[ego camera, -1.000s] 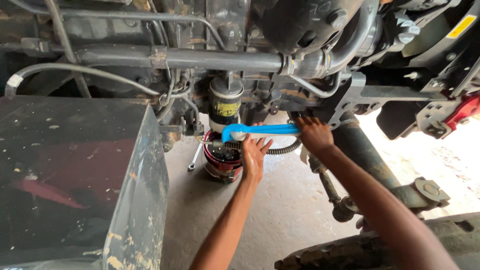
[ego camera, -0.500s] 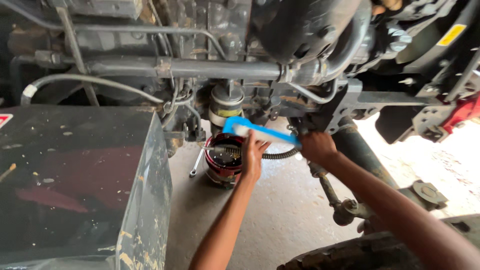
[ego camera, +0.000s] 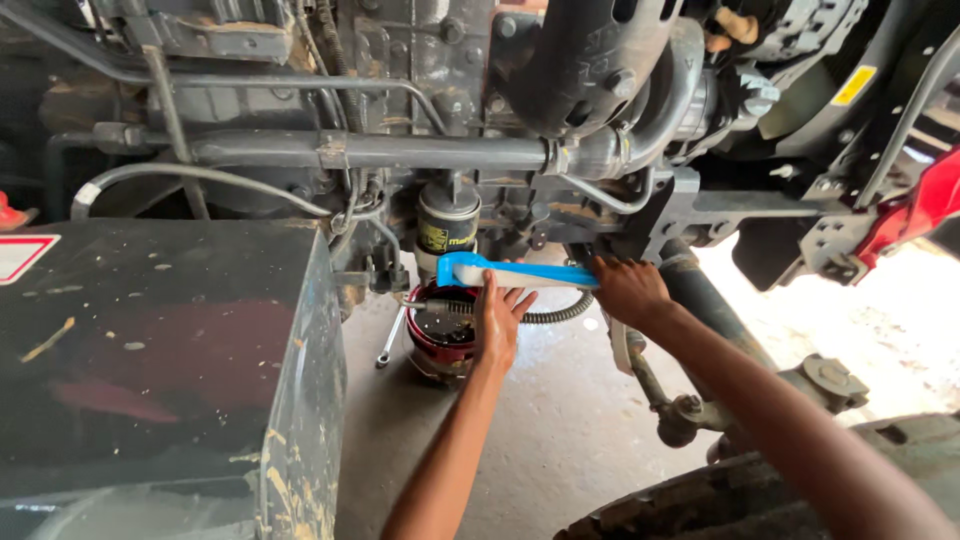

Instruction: The person uses a blue strap wrench to loosen and remove an oil filter from the underside of a tractor engine, allowing oil to drain into a red container. They then install a new oil filter by hand, tightening it securely.

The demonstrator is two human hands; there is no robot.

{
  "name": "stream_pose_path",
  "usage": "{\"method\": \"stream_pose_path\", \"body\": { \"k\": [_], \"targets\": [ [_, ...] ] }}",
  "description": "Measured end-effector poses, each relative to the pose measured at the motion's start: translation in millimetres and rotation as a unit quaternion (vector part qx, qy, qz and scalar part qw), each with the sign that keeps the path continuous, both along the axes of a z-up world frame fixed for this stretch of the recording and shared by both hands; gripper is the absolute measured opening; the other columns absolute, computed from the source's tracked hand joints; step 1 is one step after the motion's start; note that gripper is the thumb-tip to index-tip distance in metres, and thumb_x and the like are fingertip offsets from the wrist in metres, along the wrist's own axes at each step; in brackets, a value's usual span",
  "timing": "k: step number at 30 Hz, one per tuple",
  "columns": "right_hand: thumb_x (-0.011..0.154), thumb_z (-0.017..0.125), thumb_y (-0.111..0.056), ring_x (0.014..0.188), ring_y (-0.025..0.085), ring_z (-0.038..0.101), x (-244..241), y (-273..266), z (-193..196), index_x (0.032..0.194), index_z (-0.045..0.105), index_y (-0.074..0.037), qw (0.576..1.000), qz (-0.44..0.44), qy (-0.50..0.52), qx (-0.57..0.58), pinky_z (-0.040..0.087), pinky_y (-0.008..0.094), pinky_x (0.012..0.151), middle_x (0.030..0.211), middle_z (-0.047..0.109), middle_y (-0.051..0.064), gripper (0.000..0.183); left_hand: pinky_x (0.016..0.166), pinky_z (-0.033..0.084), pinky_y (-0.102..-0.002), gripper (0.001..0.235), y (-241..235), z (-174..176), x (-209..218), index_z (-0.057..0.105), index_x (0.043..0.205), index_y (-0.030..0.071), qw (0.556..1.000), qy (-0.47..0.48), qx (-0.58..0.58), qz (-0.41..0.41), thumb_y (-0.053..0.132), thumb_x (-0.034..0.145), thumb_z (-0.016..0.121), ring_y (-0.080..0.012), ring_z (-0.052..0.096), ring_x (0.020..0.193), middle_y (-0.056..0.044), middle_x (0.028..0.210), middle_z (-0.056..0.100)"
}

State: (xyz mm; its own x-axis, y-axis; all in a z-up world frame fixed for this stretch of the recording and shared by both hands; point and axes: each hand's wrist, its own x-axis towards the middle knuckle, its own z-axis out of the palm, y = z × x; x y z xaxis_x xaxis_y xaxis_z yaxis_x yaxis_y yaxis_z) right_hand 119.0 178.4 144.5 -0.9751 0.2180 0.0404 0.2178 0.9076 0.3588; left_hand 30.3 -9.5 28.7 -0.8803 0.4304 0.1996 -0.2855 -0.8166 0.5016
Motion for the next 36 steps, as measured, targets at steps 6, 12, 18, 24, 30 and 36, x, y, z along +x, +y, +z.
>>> {"method": "stream_pose_path", "body": {
  "k": [6,12,18,24,30,36],
  "targets": [
    [0.091,0.064,-0.038,0.119,0.031,0.061,-36.7,24.2,-39.0,0.141,0.046,-0.014,0.996,0.010,0.074,0.050,0.051,0.048,0.094,0.129,0.063,0.010,0.059,0.109,0.046,-0.046,0.075,-6.8,4.7,3.2,0.033,0.157,0.010,1.000,0.027,-0.007,-0.004,0.055,0.098,0.051,-0.0343,0.041,0.147,-0.011,0.161,0.041],
    [0.091,0.063,-0.032,0.114,0.032,0.064,-46.9,36.4,-48.5,0.131,0.054,-0.014,0.986,-0.010,0.163,0.043,0.053,0.048,0.089,0.122,0.067,0.009,0.044,0.112,0.046,-0.051,0.072,18.9,-7.2,-19.2,0.035,0.155,0.009,0.998,0.058,-0.013,0.000,0.051,0.100,0.052,-0.0387,0.035,0.148,-0.010,0.162,0.037],
    [0.099,0.054,-0.030,0.068,0.033,0.074,70.9,-68.0,-22.5,0.120,0.060,-0.006,0.994,0.084,-0.064,0.013,0.058,0.051,0.060,0.077,0.073,0.012,0.033,0.097,0.054,-0.041,0.061,-3.1,-49.1,-3.6,0.053,0.138,0.009,0.994,-0.044,0.091,0.048,0.057,0.101,0.052,-0.0292,0.061,0.121,-0.011,0.126,0.061],
    [0.090,0.061,-0.043,0.079,0.038,0.072,75.2,-150.9,10.8,0.100,0.063,-0.005,0.984,0.066,-0.034,-0.164,0.057,0.052,0.073,0.083,0.072,0.016,0.039,0.087,0.053,-0.041,0.055,-50.2,-26.4,1.6,0.062,0.117,0.005,0.992,-0.061,0.102,0.042,0.059,0.105,0.056,-0.0252,0.066,0.096,-0.011,0.100,0.068],
    [0.092,0.060,-0.031,0.081,0.037,0.072,98.4,-120.2,-2.6,0.118,0.054,-0.006,0.956,0.010,-0.107,-0.274,0.056,0.049,0.076,0.081,0.072,0.019,0.036,0.089,0.056,-0.039,0.064,-62.0,-14.7,51.8,0.058,0.125,0.008,0.988,-0.144,-0.054,0.010,0.063,0.094,0.051,-0.0286,0.070,0.103,-0.015,0.119,0.071],
    [0.092,0.069,-0.034,0.057,0.026,0.070,151.8,-98.5,51.6,0.117,0.058,-0.009,0.925,0.079,-0.042,-0.368,0.054,0.042,0.057,0.062,0.066,0.010,0.037,0.088,0.056,-0.039,0.074,-90.1,37.6,117.1,0.051,0.139,0.001,0.996,0.029,-0.056,0.058,0.063,0.098,0.045,-0.0270,0.069,0.113,-0.022,0.133,0.068]
  ]
}}
